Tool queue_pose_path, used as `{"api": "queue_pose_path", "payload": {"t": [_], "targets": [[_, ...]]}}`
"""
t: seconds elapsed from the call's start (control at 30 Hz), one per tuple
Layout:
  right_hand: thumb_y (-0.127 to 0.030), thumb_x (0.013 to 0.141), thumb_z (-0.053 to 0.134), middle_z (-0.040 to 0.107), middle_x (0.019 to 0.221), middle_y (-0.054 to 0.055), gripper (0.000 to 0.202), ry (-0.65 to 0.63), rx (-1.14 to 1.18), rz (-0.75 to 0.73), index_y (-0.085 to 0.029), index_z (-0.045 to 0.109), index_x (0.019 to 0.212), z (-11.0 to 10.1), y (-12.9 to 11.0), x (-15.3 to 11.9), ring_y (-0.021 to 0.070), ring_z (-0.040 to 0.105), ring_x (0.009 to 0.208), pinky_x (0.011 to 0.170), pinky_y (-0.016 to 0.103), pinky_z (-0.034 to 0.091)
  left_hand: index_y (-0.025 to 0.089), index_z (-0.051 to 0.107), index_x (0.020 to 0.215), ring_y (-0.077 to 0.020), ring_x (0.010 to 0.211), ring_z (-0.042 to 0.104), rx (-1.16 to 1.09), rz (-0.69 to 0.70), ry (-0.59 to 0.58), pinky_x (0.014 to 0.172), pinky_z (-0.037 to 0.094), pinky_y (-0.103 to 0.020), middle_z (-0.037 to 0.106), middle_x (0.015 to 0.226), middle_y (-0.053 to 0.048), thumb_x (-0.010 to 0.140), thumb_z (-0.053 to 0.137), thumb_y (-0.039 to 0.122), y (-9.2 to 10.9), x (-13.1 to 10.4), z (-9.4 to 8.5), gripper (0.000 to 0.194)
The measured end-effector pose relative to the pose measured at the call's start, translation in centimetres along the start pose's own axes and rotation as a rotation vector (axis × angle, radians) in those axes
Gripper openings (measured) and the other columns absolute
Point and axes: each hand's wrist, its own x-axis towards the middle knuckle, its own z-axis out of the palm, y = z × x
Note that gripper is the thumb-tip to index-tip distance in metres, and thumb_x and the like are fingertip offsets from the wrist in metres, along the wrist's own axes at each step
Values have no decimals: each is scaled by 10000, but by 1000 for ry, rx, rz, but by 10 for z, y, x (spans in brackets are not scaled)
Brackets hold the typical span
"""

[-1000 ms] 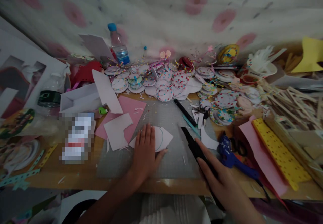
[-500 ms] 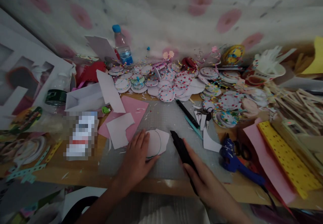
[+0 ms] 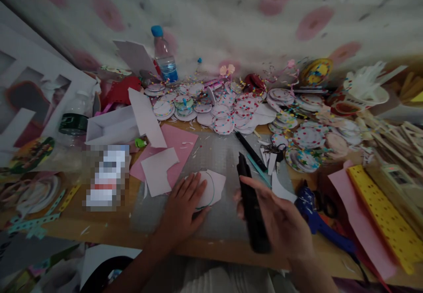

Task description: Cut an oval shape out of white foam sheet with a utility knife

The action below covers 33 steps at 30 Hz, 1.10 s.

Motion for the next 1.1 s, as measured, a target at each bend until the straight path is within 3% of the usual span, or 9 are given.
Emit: {"api": "queue_pose_path", "payload": {"t": [0.13, 0.27, 0.37, 0.47, 0.53, 0.63, 0.77, 0.97, 1.1], "targets": [[-482, 723, 676, 683, 728, 48, 466, 25, 50, -212, -319, 577, 1148, -1, 1, 8, 234, 643, 628, 556, 343, 495, 180, 331, 1471, -269, 1454, 218, -6, 6, -19, 1171, 232, -476, 262, 1570, -89, 938, 433, 442, -1, 0, 1, 603], [-371, 877, 579, 509, 482, -51, 166, 113, -90, -412, -280, 609, 1013, 5, 8, 19, 132, 457, 411, 437, 247, 352, 180, 331, 1471, -268, 1454, 215, -15, 1, -17, 1172, 234, -480, 260, 1571, -87, 936, 438, 445, 0, -1, 2, 606], [-408, 903, 512, 623, 729, 17, 294, 204, -145, -419, -249, 632, 1119, 9, 10, 28, 162, 561, 601, 503, 269, 419, 185, 342, 1465, -265, 1457, 209, -40, 5, -25, 1175, 236, -483, 260, 1572, -76, 930, 452, 429, -1, 0, -1, 599], [-353, 810, 630, 620, 1091, 68, 253, 193, -127, -454, -260, 669, 1042, 16, 5, 34, 240, 568, 1044, 828, 365, 488, 190, 377, 1445, -247, 1453, 228, -97, 75, -86, 1181, 239, -475, 283, 1563, -74, 897, 511, 382, -10, 6, -9, 595], [-275, 730, 696, 609, 944, 42, 170, 138, -25, -506, -259, 654, 893, 24, 1, 38, 221, 572, 966, 881, 398, 469, 197, 408, 1425, -226, 1449, 243, -147, 149, -145, 1186, 240, -456, 305, 1554, -71, 858, 560, 339, -19, 11, -17, 603], [-253, 703, 692, 398, 623, -37, 157, 60, 140, -556, -238, 536, 707, 38, -7, 44, 132, 426, 571, 557, 287, 443, 196, 442, 1399, -205, 1444, 257, -201, 226, -198, 1194, 226, -433, 342, 1537, -68, 806, 590, 286, -31, 18, -27, 617], [-326, 771, 596, 251, 528, -53, 315, 59, 171, -650, -226, 392, 553, 52, -7, 58, 122, 257, 463, 406, 250, 247, 211, 486, 1351, -201, 1443, 261, -214, 225, -176, 1200, 211, -431, 334, 1543, -63, 798, 598, 317, -33, 20, -28, 574], [-270, 702, 619, 406, 568, -21, 226, 82, 108, -747, -224, 448, 561, 60, 9, 79, 144, 411, 513, 465, 278, 298, 122, 315, 1446, -259, 1468, 169, -155, 137, -97, 1187, 231, -456, 223, 1577, -152, 804, 571, 625, -29, 17, -11, 855], [-232, 727, 620, 494, 663, -9, 71, 138, 99, -734, -242, 558, 693, 62, 5, 80, 165, 500, 623, 578, 316, 409, 127, 222, 1488, -263, 1473, 145, -145, 127, -87, 1186, 223, -453, 207, 1581, -154, 808, 536, 660, -30, 18, -6, 920]]}}
